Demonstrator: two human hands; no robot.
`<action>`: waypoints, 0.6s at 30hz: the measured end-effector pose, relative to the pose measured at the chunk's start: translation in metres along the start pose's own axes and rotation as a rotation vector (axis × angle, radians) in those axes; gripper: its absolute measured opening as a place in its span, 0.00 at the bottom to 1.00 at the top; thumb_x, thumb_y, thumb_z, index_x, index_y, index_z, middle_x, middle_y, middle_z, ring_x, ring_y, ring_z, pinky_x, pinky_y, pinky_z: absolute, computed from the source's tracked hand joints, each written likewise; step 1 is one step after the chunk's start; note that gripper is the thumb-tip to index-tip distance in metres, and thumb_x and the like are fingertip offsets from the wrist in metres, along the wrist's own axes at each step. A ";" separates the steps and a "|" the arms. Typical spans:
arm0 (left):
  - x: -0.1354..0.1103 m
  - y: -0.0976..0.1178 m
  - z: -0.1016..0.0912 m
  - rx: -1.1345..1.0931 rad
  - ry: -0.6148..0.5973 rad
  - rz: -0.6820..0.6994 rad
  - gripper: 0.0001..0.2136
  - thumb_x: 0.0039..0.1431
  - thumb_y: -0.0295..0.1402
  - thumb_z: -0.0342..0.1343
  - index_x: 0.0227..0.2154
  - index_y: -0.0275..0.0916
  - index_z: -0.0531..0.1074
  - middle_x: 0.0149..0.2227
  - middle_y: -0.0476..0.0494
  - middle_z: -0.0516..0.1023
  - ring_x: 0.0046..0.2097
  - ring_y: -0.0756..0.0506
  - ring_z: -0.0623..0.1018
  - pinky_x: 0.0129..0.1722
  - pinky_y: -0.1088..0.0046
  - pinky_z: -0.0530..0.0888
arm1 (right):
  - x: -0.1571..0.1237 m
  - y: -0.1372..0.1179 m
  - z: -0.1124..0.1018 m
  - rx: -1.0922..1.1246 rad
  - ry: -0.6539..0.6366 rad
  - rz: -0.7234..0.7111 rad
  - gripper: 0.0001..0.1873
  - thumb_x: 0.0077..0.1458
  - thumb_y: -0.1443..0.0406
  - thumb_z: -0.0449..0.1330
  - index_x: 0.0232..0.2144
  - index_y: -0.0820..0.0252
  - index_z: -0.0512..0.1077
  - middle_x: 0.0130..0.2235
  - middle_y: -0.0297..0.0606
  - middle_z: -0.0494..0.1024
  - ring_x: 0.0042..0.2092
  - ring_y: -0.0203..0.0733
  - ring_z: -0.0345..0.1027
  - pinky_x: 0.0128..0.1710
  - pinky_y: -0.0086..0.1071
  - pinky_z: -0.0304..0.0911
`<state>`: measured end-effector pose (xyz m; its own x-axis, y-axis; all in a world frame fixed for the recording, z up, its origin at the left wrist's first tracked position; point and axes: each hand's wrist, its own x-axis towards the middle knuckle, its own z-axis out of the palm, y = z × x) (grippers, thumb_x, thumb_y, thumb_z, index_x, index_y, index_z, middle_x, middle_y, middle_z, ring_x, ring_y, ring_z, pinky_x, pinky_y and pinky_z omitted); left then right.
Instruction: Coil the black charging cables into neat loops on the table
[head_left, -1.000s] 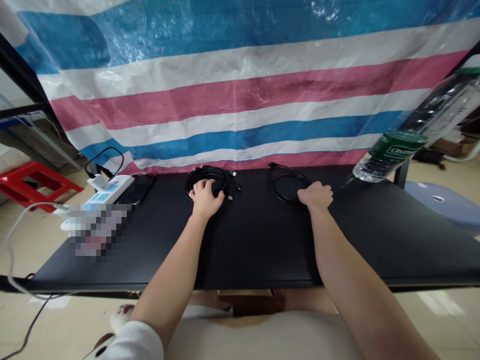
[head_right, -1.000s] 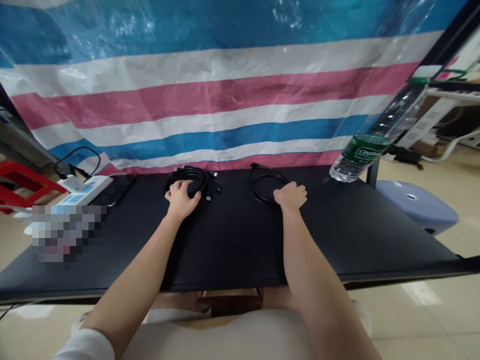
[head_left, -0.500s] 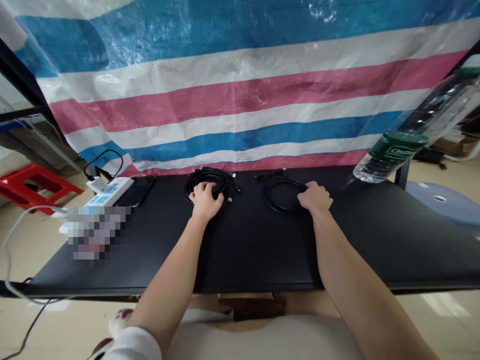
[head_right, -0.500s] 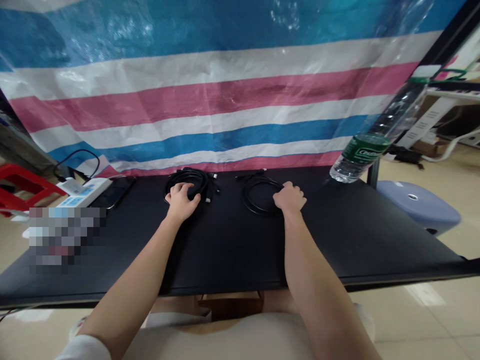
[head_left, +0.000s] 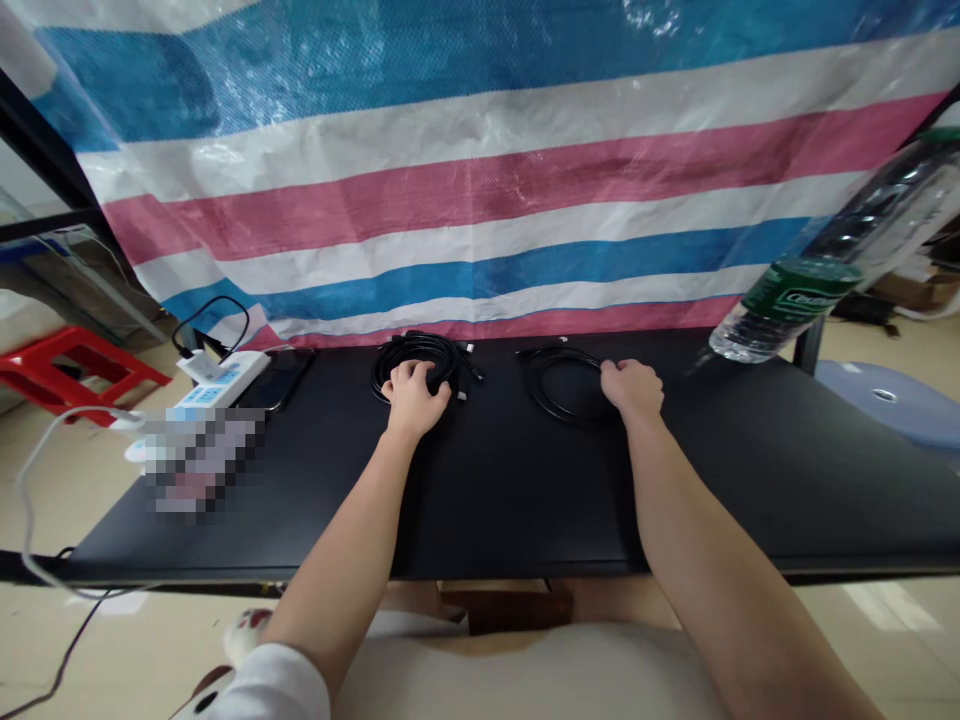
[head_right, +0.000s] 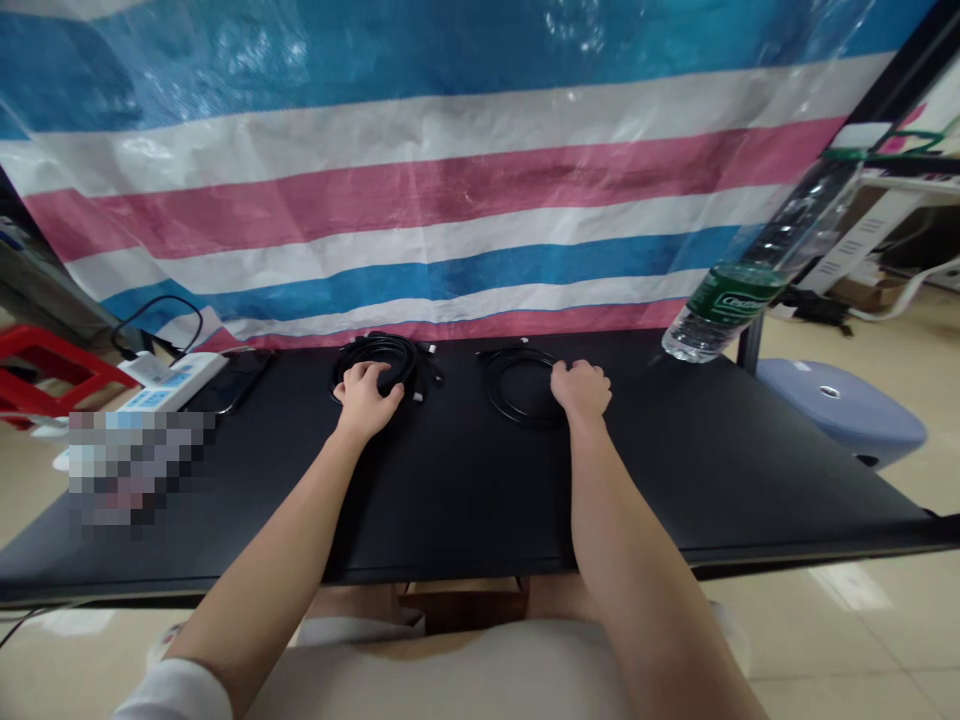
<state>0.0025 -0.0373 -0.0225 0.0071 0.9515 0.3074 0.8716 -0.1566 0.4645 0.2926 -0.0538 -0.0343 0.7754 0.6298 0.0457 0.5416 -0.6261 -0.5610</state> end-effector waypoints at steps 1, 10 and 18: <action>0.000 0.000 0.000 -0.003 -0.001 0.002 0.17 0.52 0.37 0.55 0.45 0.43 0.74 0.52 0.36 0.72 0.59 0.32 0.66 0.57 0.46 0.61 | 0.001 0.001 0.001 -0.020 -0.010 -0.010 0.17 0.54 0.61 0.54 0.42 0.63 0.75 0.46 0.56 0.74 0.49 0.58 0.69 0.48 0.50 0.63; 0.000 0.001 0.000 -0.014 -0.004 0.008 0.16 0.52 0.36 0.55 0.45 0.43 0.74 0.51 0.36 0.72 0.58 0.33 0.66 0.57 0.47 0.61 | 0.009 0.000 0.008 -0.106 -0.051 0.002 0.20 0.46 0.64 0.60 0.43 0.67 0.75 0.46 0.60 0.75 0.51 0.60 0.68 0.49 0.51 0.63; -0.001 0.005 -0.003 -0.004 -0.015 -0.003 0.17 0.52 0.35 0.55 0.46 0.42 0.74 0.52 0.36 0.72 0.59 0.34 0.66 0.58 0.48 0.61 | 0.008 0.001 -0.010 0.149 -0.087 0.032 0.11 0.45 0.66 0.59 0.33 0.61 0.77 0.36 0.50 0.77 0.44 0.55 0.72 0.43 0.44 0.66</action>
<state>0.0056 -0.0398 -0.0176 0.0122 0.9558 0.2937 0.8696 -0.1551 0.4687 0.3025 -0.0535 -0.0264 0.7569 0.6521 -0.0427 0.4576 -0.5756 -0.6776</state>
